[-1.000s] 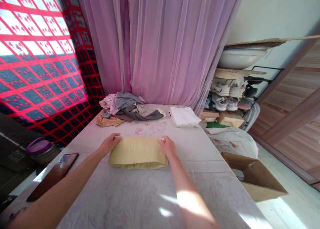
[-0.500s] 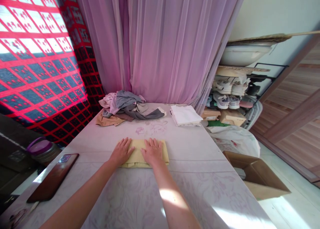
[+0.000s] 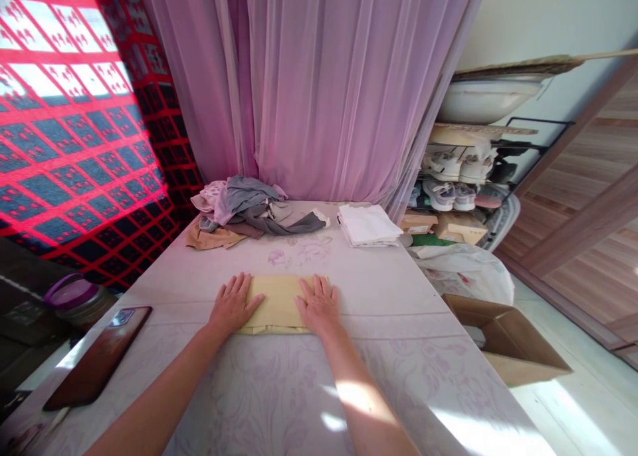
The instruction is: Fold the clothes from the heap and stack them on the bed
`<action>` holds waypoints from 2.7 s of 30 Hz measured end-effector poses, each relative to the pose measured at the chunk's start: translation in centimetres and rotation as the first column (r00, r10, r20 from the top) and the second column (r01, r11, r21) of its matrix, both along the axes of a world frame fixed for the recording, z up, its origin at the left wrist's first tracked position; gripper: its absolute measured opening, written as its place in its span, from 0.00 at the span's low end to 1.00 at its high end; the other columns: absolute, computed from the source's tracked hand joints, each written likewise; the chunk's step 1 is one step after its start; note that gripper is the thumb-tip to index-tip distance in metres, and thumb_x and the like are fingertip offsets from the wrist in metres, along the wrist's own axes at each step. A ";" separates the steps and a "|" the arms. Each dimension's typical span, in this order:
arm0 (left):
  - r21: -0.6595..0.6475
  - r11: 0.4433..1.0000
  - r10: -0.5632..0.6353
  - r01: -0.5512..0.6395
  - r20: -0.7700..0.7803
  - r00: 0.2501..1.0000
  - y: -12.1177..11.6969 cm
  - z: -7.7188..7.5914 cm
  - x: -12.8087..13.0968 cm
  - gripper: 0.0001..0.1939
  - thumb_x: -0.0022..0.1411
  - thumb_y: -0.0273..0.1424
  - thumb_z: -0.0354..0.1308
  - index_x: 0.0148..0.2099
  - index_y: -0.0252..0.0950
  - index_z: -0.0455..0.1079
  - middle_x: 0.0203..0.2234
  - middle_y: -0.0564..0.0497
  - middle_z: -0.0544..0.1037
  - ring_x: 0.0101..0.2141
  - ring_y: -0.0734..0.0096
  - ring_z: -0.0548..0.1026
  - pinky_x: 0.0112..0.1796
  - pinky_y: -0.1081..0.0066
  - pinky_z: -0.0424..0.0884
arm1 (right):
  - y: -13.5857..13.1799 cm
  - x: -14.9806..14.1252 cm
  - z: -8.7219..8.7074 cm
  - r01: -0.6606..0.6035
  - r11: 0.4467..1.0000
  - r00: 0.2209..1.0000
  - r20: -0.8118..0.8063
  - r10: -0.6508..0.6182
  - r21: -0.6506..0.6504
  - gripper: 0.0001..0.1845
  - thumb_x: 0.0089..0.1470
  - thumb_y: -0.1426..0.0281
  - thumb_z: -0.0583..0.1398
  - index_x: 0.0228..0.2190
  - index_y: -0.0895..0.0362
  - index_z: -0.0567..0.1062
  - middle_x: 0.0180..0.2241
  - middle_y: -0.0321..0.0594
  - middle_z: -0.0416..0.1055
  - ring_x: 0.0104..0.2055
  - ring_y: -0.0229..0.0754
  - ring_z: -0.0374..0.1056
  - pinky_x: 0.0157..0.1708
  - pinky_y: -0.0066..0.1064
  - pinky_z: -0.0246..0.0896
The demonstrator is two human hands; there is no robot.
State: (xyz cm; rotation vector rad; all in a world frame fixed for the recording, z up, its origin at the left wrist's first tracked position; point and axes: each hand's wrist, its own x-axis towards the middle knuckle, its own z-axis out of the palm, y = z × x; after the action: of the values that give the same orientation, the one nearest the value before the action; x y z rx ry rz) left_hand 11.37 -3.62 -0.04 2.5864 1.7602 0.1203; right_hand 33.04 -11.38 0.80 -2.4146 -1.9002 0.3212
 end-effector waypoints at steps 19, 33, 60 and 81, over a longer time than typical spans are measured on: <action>-0.011 0.990 -0.143 0.143 0.058 0.988 -2.5 0.9 5.5 0.27 0.69 0.39 0.37 0.67 0.37 0.54 0.65 0.46 0.57 0.65 0.59 0.53 0.62 0.53 0.51 | -0.4 -0.1 0.0 -0.005 0.998 1.000 0.018 0.004 0.058 0.30 0.64 0.54 0.42 0.65 0.46 0.52 0.68 0.44 0.42 0.69 0.48 0.36 0.62 0.53 0.31; 0.007 1.000 -0.015 0.015 0.031 0.999 -1.1 0.9 0.2 0.32 0.68 0.46 0.38 0.68 0.34 0.51 0.66 0.42 0.56 0.64 0.54 0.53 0.60 0.53 0.53 | -0.3 0.0 -0.2 0.001 0.999 1.000 0.023 -0.002 0.052 0.30 0.64 0.55 0.42 0.64 0.47 0.52 0.68 0.42 0.43 0.69 0.48 0.35 0.62 0.53 0.31; 0.038 0.999 -0.003 0.000 0.070 0.998 -1.4 0.5 0.4 0.31 0.68 0.46 0.38 0.67 0.38 0.53 0.65 0.44 0.58 0.64 0.56 0.54 0.60 0.52 0.52 | -0.6 -0.2 -0.5 0.022 0.989 0.999 0.037 -0.028 0.144 0.29 0.64 0.59 0.43 0.63 0.51 0.56 0.66 0.42 0.49 0.67 0.46 0.40 0.62 0.49 0.34; 0.005 1.000 0.010 -0.010 0.078 0.997 -1.4 0.6 0.4 0.32 0.68 0.46 0.38 0.67 0.36 0.53 0.65 0.45 0.58 0.64 0.56 0.54 0.61 0.52 0.52 | -0.6 -0.2 -0.5 0.015 0.986 0.999 0.036 -0.021 0.164 0.28 0.64 0.59 0.44 0.62 0.52 0.58 0.65 0.43 0.52 0.67 0.46 0.42 0.62 0.49 0.36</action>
State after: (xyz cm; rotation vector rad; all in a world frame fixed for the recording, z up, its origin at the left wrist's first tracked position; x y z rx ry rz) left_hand 11.74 -5.06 0.56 2.5398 1.7497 0.2230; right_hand 32.87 -11.98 0.27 -2.3456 -1.8391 0.1141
